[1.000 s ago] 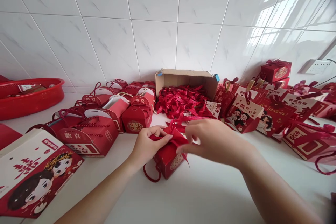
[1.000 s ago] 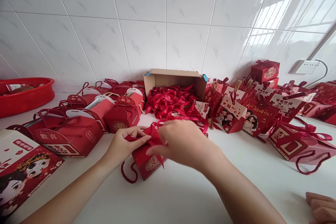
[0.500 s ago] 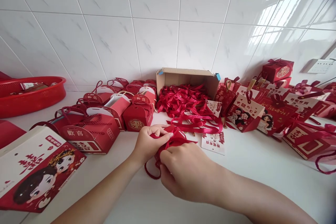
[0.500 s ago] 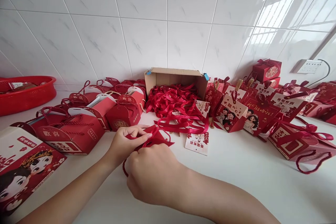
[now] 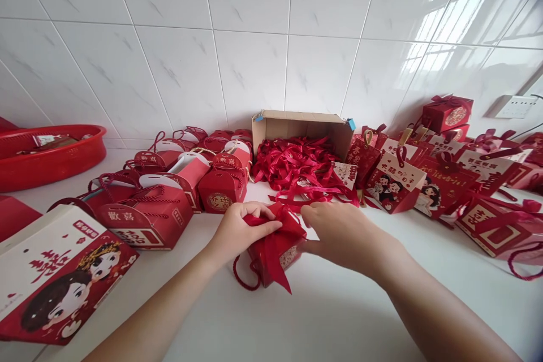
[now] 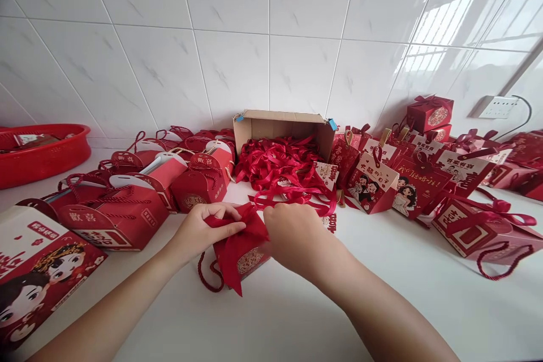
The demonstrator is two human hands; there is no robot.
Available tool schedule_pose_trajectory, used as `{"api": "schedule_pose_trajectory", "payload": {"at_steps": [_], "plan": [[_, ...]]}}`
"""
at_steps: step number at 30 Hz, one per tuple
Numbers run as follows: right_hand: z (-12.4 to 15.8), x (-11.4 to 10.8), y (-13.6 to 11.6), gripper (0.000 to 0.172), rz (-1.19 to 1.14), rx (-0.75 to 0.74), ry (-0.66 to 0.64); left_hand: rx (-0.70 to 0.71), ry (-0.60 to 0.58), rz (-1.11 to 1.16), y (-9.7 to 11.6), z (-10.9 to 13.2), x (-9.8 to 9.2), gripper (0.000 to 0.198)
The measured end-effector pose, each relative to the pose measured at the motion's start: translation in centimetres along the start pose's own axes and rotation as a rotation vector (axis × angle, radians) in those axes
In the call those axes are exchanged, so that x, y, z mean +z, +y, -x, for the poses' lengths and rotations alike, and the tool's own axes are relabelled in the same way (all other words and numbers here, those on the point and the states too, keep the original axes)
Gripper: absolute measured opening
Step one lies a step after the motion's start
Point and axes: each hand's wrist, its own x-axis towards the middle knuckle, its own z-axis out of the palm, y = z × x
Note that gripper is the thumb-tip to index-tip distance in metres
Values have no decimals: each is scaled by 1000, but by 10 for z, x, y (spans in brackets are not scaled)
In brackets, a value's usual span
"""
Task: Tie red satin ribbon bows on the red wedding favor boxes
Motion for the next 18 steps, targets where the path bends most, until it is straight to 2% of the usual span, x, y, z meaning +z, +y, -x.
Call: {"api": "schedule_pose_trajectory", "payload": {"at_steps": [4,11,18], "plan": [[-1,3,-5,24,88,-114,-66,20,-30,-101,-2,-2,-4,23],[8,0,-13,18,135,-161,-103,2,-22,-125,-6,-4,-4,24],[12,0,-5,18,143,-168,-99,21,-3,-121,-8,-4,-5,26]]}}
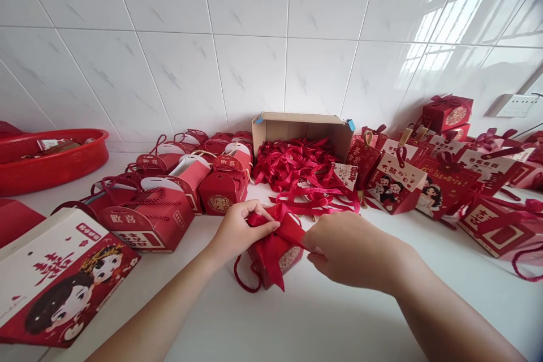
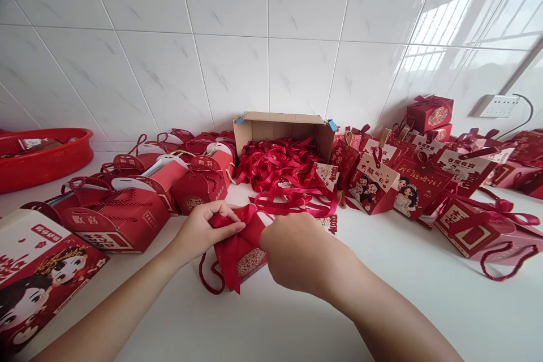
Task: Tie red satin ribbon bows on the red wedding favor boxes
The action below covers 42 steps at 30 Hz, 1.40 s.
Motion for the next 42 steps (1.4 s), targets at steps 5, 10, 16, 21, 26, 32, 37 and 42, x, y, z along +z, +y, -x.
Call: {"api": "schedule_pose_trajectory", "payload": {"at_steps": [5,10,16,21,26,32,37,42], "plan": [[4,0,2,15,25,-35,-2,32,-19,21,-2,-1,0,26],[-1,-3,17,35,-193,52,50,8,-37,48,-1,-1,-1,25],[-35,8,43,29,-577,-33,341,-39,-53,77,1,-1,-2,25],[-59,23,50,33,-733,-231,282,-48,-68,79,-1,-1,-2,26],[-66,30,50,9,-740,-288,361,-40,-51,113,-1,0,-2,31],[-65,30,50,8,-806,-302,394,-34,-26,152,-1,-1,-2,38],[-68,31,52,6,-823,-286,368,-39,-40,115,-1,0,-1,38],[-68,30,52,4,-830,-279,386,-53,-54,133,-4,-1,0,43]]}}
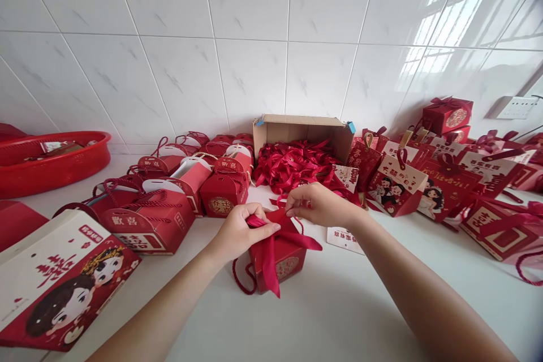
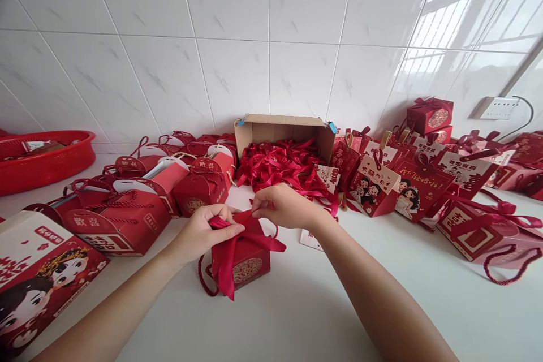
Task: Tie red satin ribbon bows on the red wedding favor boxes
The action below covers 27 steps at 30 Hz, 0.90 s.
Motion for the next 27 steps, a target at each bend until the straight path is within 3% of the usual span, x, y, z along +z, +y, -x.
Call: {"api": "schedule_pose_trajectory", "payload": {"at_steps": [6,22,27], "plan": [[0,-1,1,6,-47,62,-46,8,3,17,-2,-1,0,44],[-4,4,6,8,9,49,10,52,16,2,-1,-2,1,37],[-4,7,10,14,-94,-1,-50,87,10,71,1,-1,-2,34]]}}
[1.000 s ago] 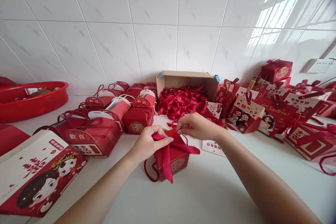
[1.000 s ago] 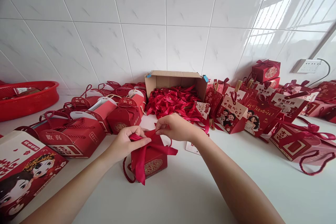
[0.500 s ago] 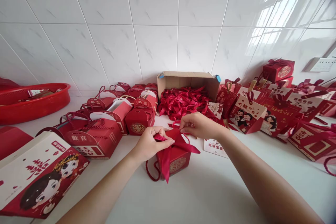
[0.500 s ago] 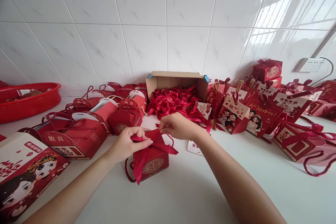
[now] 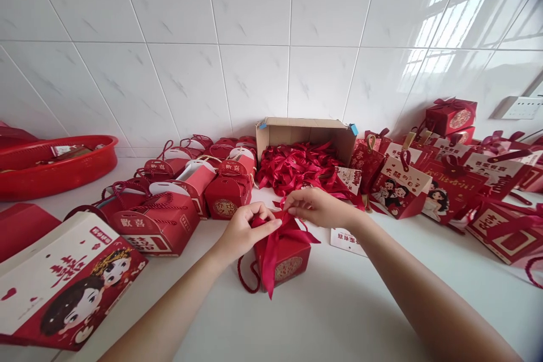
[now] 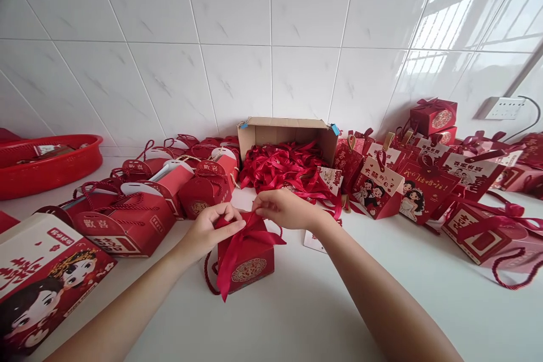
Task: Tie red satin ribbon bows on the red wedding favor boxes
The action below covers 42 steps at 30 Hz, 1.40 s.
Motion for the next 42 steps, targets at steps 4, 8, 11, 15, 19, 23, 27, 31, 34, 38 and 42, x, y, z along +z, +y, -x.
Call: {"api": "schedule_pose_trajectory", "payload": {"at_steps": [4,8,11,15,19,23,27,31,34,38,42], "plan": [[4,-6,-4,33,-46,47,28,29,-36,90,3,-1,1,36],[5,-9,-5,37,-36,47,4,-29,-30,160,5,-1,1,29],[3,-3,-6,29,47,-49,81,-74,-28,259,5,-1,2,29],[1,11,-12,16,100,-153,109,-143,-35,373,2,0,1,35],[2,20,-18,7,163,-178,108,-177,-37,385,-1,-1,0,37],[2,21,-21,4,182,-175,104,-122,-3,299,1,-2,-1,31],[2,20,-24,5,225,-186,101,-85,-2,233,3,-2,-2,41],[1,19,-26,5,253,-167,84,-79,-12,187,-1,-4,-3,40],[1,19,-26,6,263,-156,80,-71,0,161,-4,-5,-3,39],[1,20,-26,5,275,-160,73,-64,3,154,-3,-6,-4,38],[1,22,-28,4,289,-170,66,-56,11,130,0,-6,-3,36]]}}
